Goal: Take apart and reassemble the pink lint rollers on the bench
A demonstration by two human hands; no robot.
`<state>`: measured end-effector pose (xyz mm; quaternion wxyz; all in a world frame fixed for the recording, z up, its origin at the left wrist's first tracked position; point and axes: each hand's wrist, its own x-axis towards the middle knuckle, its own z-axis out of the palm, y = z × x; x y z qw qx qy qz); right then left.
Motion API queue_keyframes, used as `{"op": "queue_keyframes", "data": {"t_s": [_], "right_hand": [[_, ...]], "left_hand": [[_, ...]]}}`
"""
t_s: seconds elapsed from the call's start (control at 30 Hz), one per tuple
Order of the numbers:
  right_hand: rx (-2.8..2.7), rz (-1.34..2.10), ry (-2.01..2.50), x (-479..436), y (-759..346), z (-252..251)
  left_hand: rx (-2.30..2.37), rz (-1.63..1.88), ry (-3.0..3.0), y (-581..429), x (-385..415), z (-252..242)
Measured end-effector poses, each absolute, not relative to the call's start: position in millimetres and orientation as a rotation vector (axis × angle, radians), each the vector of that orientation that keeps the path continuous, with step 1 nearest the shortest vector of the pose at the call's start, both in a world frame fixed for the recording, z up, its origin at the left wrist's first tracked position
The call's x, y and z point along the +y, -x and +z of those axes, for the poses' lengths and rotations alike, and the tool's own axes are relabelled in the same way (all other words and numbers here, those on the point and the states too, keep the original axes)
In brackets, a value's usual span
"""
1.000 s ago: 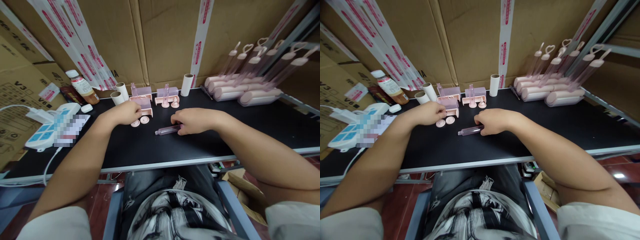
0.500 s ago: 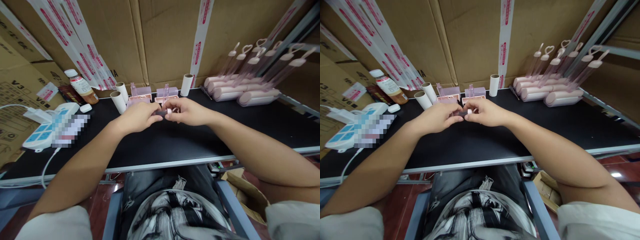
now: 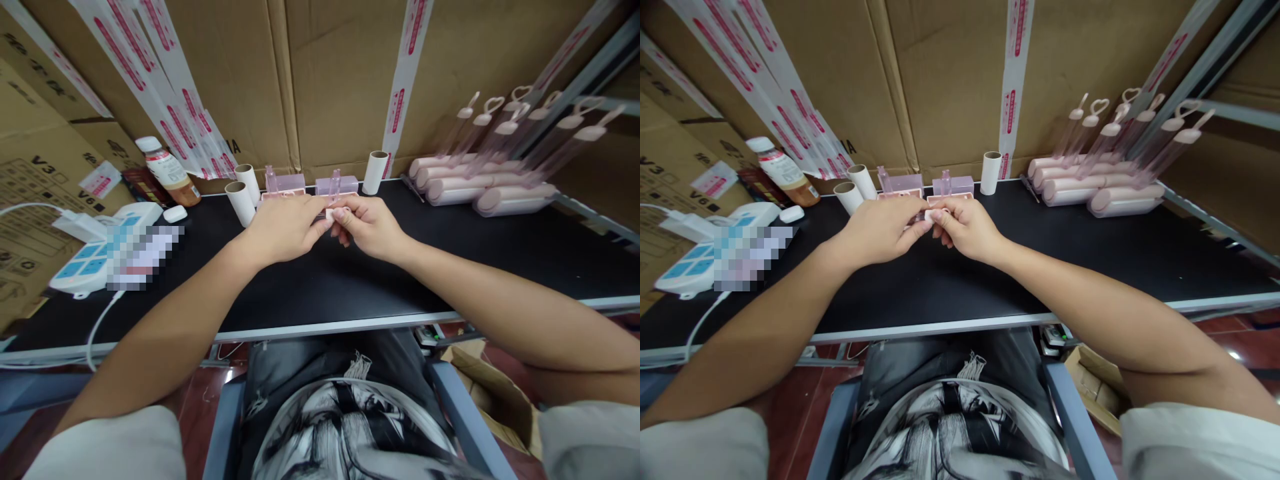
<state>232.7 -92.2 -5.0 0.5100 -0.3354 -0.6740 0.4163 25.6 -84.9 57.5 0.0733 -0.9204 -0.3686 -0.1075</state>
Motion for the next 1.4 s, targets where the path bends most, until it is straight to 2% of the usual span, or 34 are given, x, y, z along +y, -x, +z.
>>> {"op": "queue_keyframes", "data": {"t_s": [0.3,0.43,0.6,0.7,0.9,1.2,1.4], "right_hand": [[-1.836,0.468,0.934,-108,-227,-4],[-1.915,0.311,0.979,-117,-228,3],[-1.790,0.281,1.065,-110,-238,7],[-1.756,0.402,1.075,-96,-242,2],[-1.899,0.624,1.011,-79,-220,2],[-2.380,0.111,1.213,-53,-171,4],[-2.438,0.052,1.317,-52,-168,-7]], "left_hand": [[-1.089,-0.495,3.083,-14,-86,74],[-1.242,-0.524,3.265,-7,-85,86],[-1.459,-0.777,3.223,25,-65,96],[-1.752,-0.600,3.222,45,-55,101],[-1.539,-0.157,3.059,68,-53,110],[-1.692,-0.015,2.951,59,-45,99],[-1.669,-0.052,2.905,56,-39,89]]}}
